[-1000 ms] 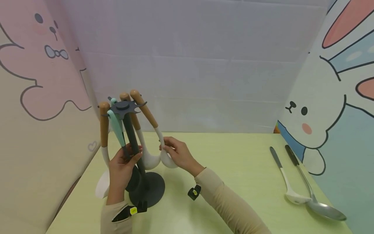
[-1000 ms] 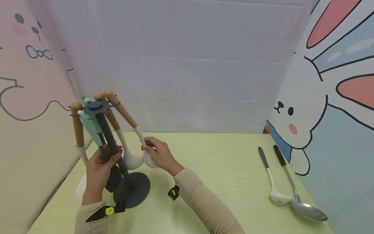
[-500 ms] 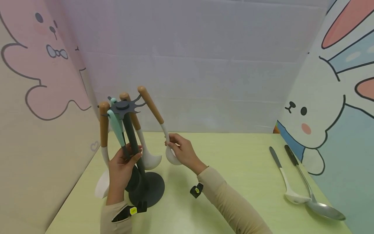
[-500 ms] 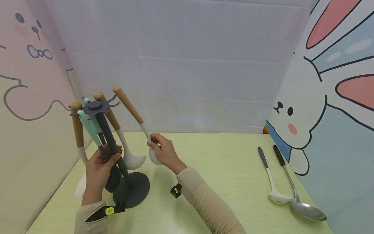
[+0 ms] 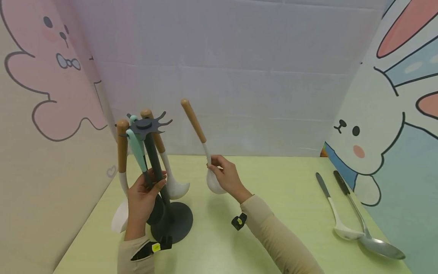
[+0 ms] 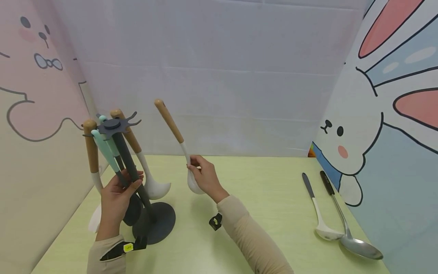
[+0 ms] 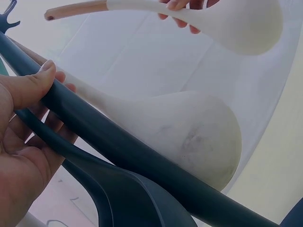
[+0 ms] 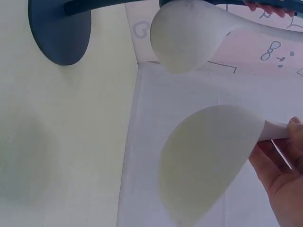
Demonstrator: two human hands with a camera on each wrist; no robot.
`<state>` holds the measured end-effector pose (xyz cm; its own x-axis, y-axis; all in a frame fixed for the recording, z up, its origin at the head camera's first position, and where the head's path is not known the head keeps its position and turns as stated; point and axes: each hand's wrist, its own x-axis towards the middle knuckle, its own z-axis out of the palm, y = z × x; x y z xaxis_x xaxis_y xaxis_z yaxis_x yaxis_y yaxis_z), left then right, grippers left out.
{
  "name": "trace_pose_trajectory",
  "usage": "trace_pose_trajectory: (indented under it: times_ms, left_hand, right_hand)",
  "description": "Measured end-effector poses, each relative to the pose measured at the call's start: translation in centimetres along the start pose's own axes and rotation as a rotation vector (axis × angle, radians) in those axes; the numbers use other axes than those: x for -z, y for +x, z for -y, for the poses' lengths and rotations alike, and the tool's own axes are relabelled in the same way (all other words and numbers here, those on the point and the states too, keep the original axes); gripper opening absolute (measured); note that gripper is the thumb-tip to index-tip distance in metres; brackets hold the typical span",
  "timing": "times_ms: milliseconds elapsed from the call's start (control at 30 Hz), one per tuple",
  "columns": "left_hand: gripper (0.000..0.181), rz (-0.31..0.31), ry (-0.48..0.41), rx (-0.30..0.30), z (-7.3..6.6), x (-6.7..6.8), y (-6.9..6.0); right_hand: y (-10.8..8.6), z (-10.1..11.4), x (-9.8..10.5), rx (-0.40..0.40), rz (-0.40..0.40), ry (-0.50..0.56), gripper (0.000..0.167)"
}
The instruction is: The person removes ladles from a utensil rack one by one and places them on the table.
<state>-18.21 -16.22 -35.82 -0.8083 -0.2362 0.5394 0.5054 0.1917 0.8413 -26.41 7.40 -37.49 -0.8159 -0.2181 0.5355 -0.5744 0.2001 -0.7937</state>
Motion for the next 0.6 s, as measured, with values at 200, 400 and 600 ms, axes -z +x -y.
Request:
trace_pose_trajectory:
  times_ms: [200,400,600]
  left_hand:
    - [0.035,-0.003,0.019,0.001,0.1,0.0,0.0]
    - [0.035,0.001,0.001,0.001,0.1,0.0,0.1]
    - [0.035,-0.001,0.011,-0.008,0.2,0.0,0.0]
  right_hand:
    - [-0.2,-1.0,1.9,-0.052,-0.065,-0.052,0.020]
    - [-0.5,-2.5,3.5,-0.105,-0.110,-0.103,0.022]
    - [-0.9,-3.5,5.1,-0.138,-0.156,-0.152,0.023]
